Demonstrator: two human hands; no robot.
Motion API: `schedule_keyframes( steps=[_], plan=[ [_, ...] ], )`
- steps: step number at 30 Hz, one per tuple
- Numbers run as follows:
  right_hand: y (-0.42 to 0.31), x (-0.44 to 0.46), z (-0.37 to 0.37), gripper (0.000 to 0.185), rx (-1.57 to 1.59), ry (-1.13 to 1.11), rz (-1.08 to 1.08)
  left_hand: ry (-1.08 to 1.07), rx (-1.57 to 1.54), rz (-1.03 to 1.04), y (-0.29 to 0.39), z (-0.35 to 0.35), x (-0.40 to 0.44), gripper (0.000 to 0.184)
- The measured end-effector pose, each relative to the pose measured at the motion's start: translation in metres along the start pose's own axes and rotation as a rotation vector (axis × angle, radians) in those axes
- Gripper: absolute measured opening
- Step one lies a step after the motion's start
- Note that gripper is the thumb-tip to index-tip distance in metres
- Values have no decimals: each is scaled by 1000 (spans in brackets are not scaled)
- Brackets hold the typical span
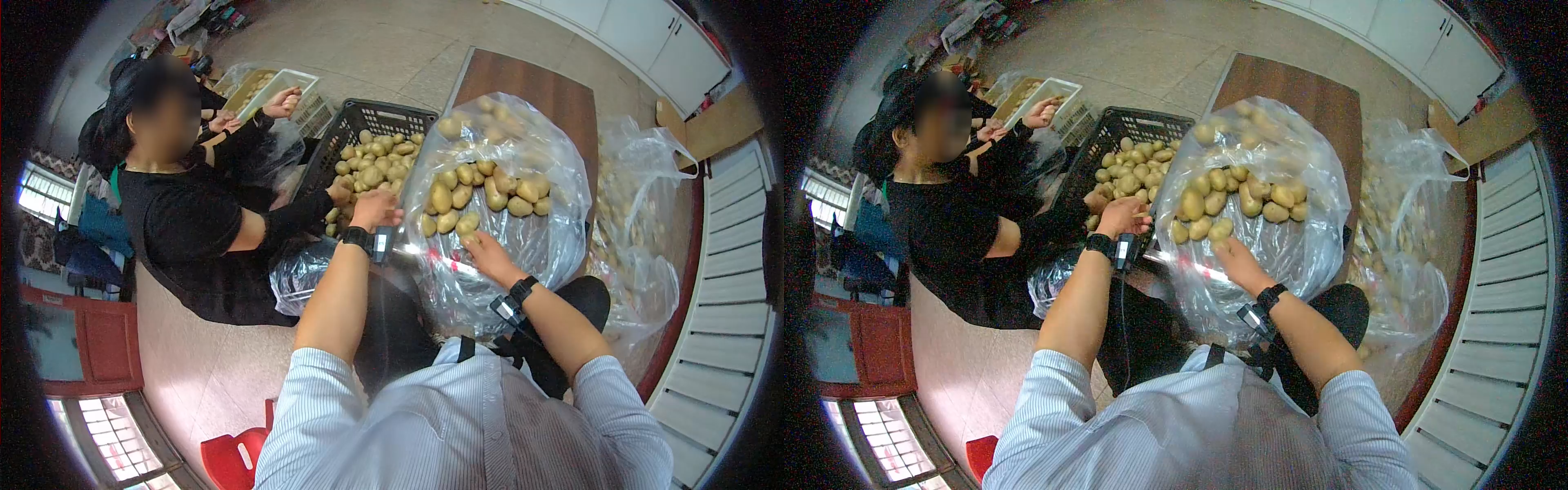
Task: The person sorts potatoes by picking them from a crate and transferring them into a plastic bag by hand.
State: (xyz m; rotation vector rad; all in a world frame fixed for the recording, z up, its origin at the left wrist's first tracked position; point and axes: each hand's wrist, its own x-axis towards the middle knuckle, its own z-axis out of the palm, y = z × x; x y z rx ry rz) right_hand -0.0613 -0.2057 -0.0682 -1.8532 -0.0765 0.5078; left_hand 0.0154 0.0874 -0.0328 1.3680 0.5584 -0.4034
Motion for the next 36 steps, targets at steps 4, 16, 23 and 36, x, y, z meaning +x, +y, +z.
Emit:
schedule_keyframes(
  steps=[4,16,23,36],
  plan=[
    [-23,6,7,34,123,-49,97,-107,201,-24,9,23,-16,29],
    [-83,18,24,31,127,-90,-133,-533,170,-179,4,49,-28,37],
    [-56,27,21,29,-155,43,-336,-490,140,-119,0,36,-18,28],
    [-22,13,-5,41,-822,107,-385,-47,865,999,-52,-28,43,29]
  ],
)
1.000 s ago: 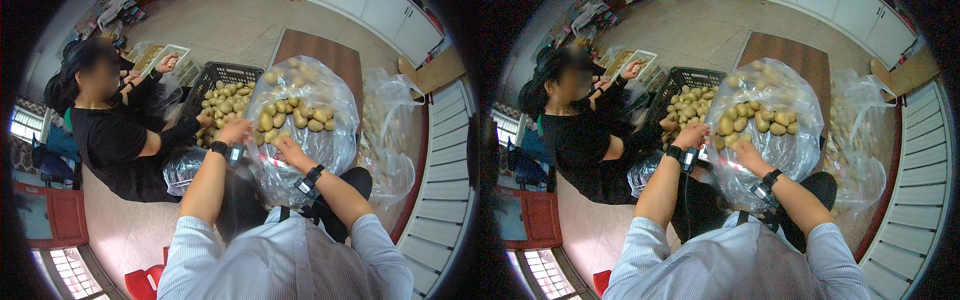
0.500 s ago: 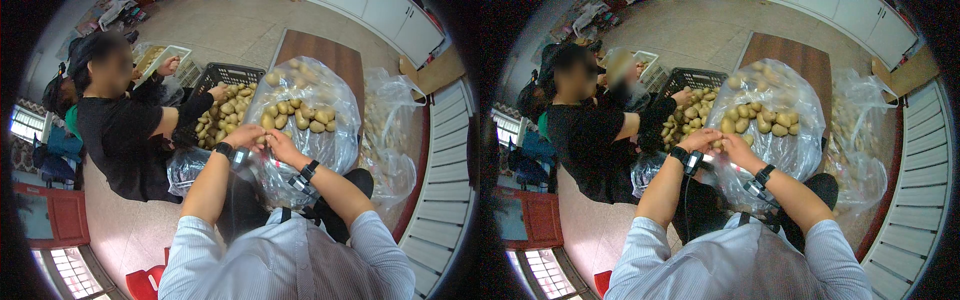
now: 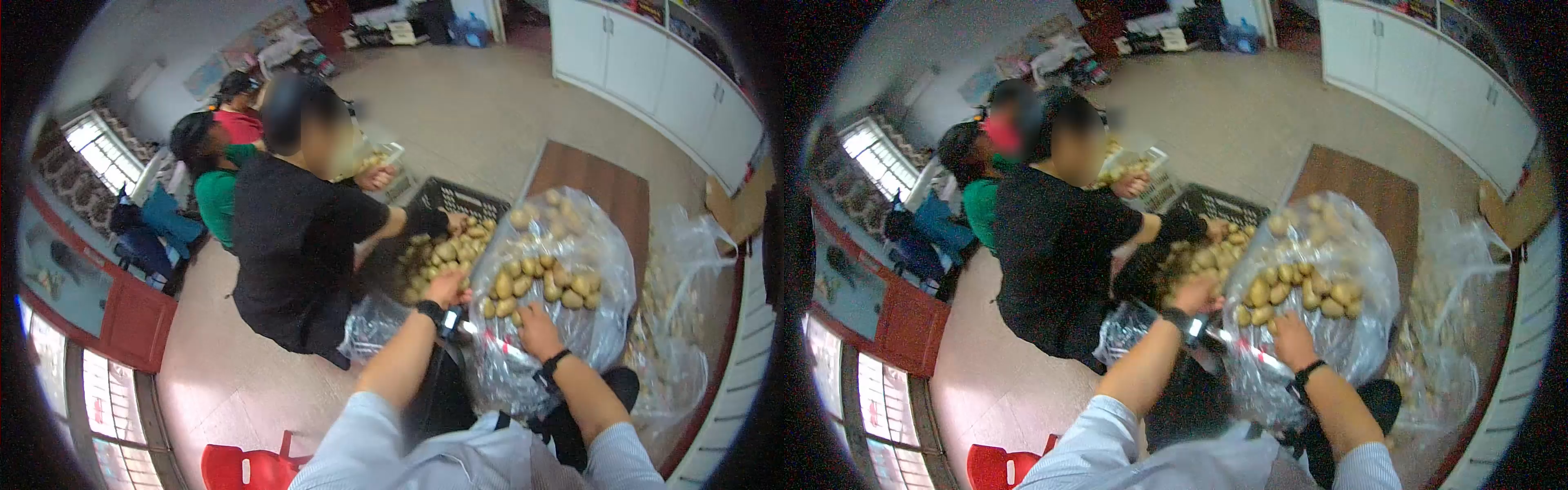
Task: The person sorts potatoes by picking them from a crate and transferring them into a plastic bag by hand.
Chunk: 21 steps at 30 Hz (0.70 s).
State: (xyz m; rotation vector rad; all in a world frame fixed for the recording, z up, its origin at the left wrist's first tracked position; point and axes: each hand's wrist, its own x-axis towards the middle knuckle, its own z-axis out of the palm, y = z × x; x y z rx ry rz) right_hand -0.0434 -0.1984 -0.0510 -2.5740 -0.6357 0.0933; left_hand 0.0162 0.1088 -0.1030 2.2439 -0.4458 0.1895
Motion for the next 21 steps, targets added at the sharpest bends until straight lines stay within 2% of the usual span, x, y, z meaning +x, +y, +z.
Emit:
schedule_keyframes(
  steps=[2,4,6,7,8,9,10,12,13,14,15,17,18,20,21],
  plan=[
    [-2,-2,-2,33,-23,40,-46,0,-81,-108,-20,13,-5,30],
    [6,-2,10,30,-88,-9,-70,97,-522,-583,8,3,12,30],
    [3,-9,12,30,-154,-9,-90,131,-846,-893,19,5,24,29],
    [3,-12,14,32,-160,11,-102,157,-886,-912,17,5,21,28],
    [4,-12,15,32,-160,24,-118,143,-797,-835,13,2,20,27],
    [3,-15,14,28,-149,50,-122,109,-542,-626,-1,3,15,26],
    [2,-19,13,25,-140,68,-118,104,-408,-527,-7,4,13,25],
    [4,-21,10,26,-154,15,-83,100,-457,-484,-16,12,7,27],
    [4,-25,8,27,-166,-44,-56,187,-1008,-934,22,-3,16,28],
    [5,-28,7,27,-168,-91,-70,311,-1000,-981,44,-7,17,27],
    [4,-27,4,28,-187,-83,-48,301,-927,-941,39,-6,14,23],
    [2,-34,9,31,-215,-54,10,236,-596,-702,13,3,3,18],
    [3,-43,11,31,-206,-76,6,284,-689,-777,9,5,-1,15],
    [8,-37,0,36,-157,-35,-22,383,-1039,-990,51,-18,11,21],
    [11,-37,-2,36,-163,-12,-18,321,-888,-873,36,-16,10,21]
  ],
)
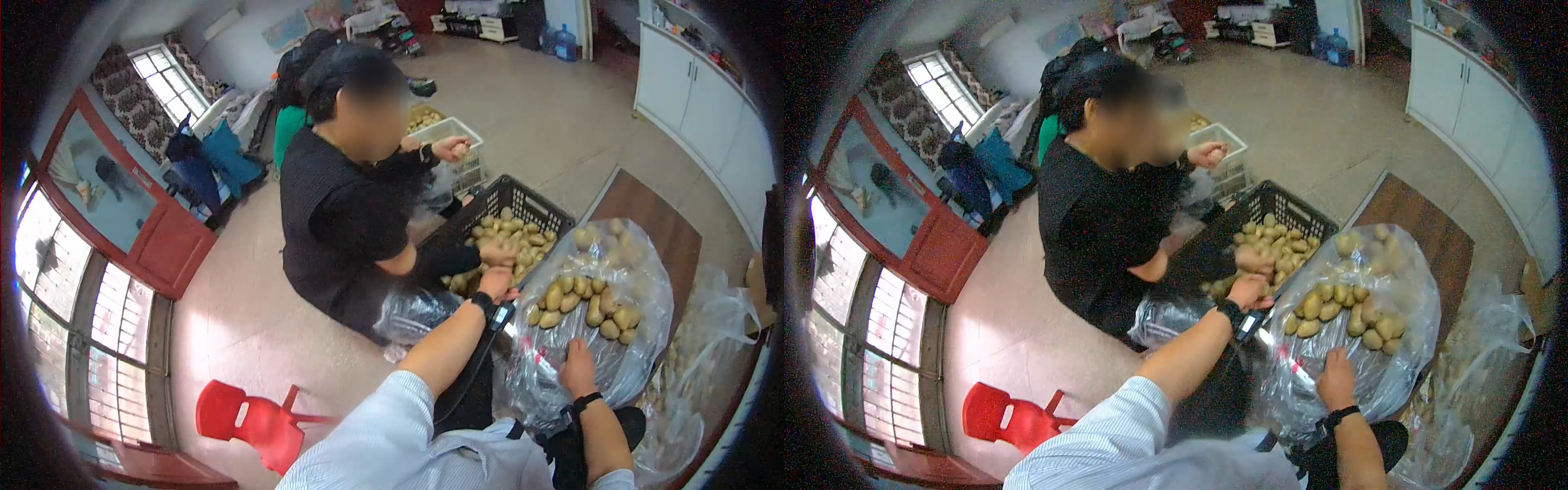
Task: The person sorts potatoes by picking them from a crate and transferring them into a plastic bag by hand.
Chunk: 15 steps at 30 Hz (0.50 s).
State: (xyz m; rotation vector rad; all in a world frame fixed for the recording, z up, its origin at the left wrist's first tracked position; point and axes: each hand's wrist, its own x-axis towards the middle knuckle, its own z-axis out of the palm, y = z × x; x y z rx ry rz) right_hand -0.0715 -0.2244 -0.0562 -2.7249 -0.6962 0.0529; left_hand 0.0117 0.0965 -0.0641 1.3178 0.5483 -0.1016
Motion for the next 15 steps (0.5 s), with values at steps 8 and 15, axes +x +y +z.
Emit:
schedule_keyframes(
  steps=[8,15],
  plan=[
    [20,4,17,38,159,49,101,-78,967,460,-30,-32,45,13],
    [29,3,23,35,360,114,254,-9,1666,837,-48,-50,65,19]
  ],
)
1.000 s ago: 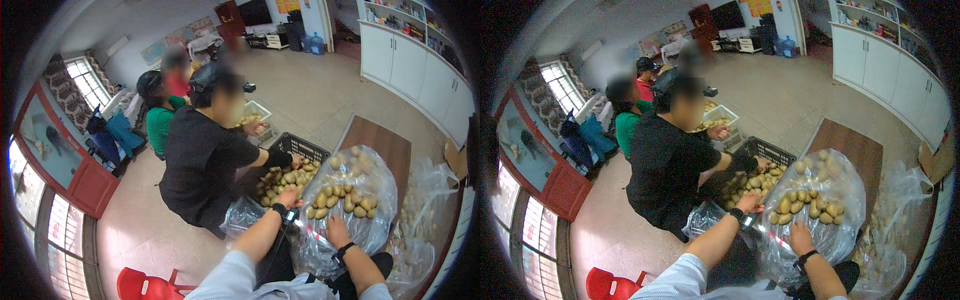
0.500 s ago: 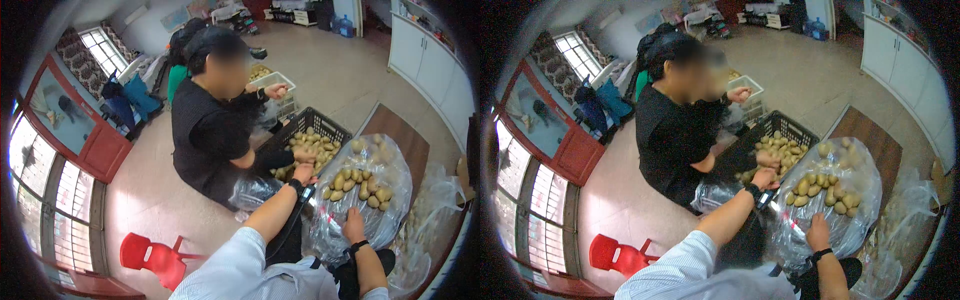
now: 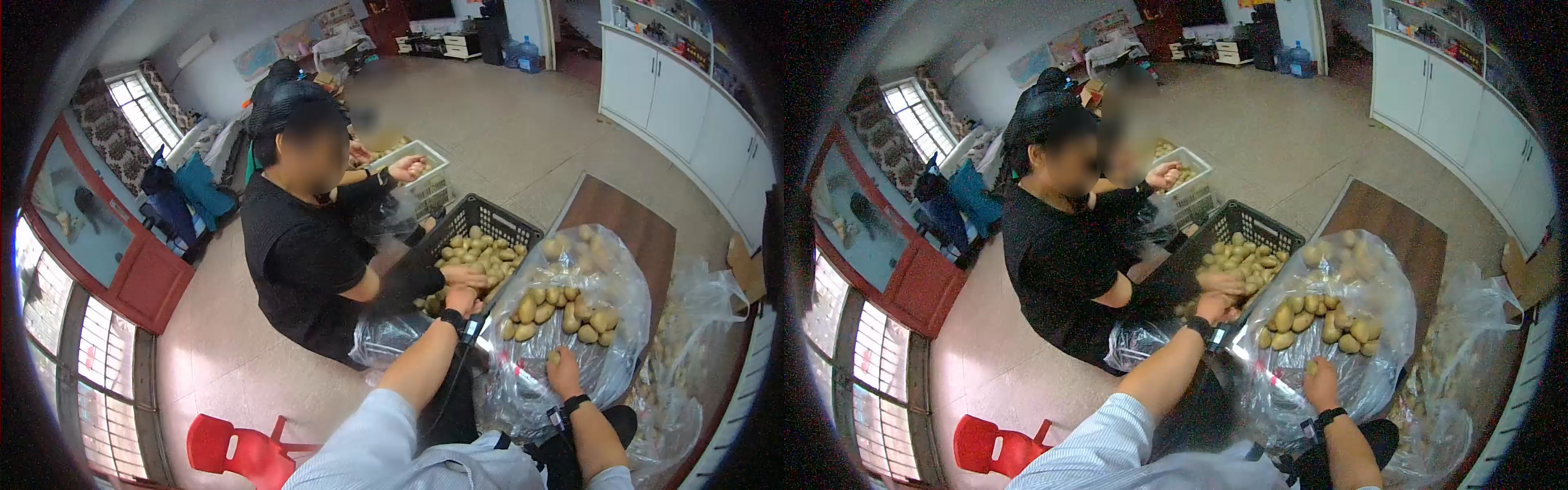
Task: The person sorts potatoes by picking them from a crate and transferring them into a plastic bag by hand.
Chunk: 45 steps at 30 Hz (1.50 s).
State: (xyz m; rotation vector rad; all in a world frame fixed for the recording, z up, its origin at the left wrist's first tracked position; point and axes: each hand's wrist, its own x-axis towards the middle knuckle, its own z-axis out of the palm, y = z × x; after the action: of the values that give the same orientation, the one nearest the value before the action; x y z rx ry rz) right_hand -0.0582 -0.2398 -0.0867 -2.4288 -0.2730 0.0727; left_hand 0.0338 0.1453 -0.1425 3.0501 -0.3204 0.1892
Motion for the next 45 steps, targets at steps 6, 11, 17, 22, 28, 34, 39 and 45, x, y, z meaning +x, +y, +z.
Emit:
schedule_keyframes(
  steps=[6,11,17,22,28,34,39,45],
  plan=[
    [-20,5,-7,30,188,18,155,45,-821,-331,19,-26,1,10],
    [-20,24,13,31,296,20,156,8,-1061,-552,55,-63,8,19],
    [-81,39,-10,41,958,-276,301,-394,-1622,-677,115,-111,13,31],
    [-112,48,-23,36,903,-360,195,-571,-1497,-326,132,-126,12,31],
    [-113,51,-21,32,748,-293,88,-739,-1478,-444,137,-156,13,32],
    [-67,52,3,28,640,-186,16,-651,-1715,-506,122,-135,11,33],
    [-16,29,-8,33,236,-36,-70,-368,-1594,-537,82,-94,16,34],
    [11,26,-27,35,74,136,29,-79,-1758,-939,69,-104,10,25]
  ],
)
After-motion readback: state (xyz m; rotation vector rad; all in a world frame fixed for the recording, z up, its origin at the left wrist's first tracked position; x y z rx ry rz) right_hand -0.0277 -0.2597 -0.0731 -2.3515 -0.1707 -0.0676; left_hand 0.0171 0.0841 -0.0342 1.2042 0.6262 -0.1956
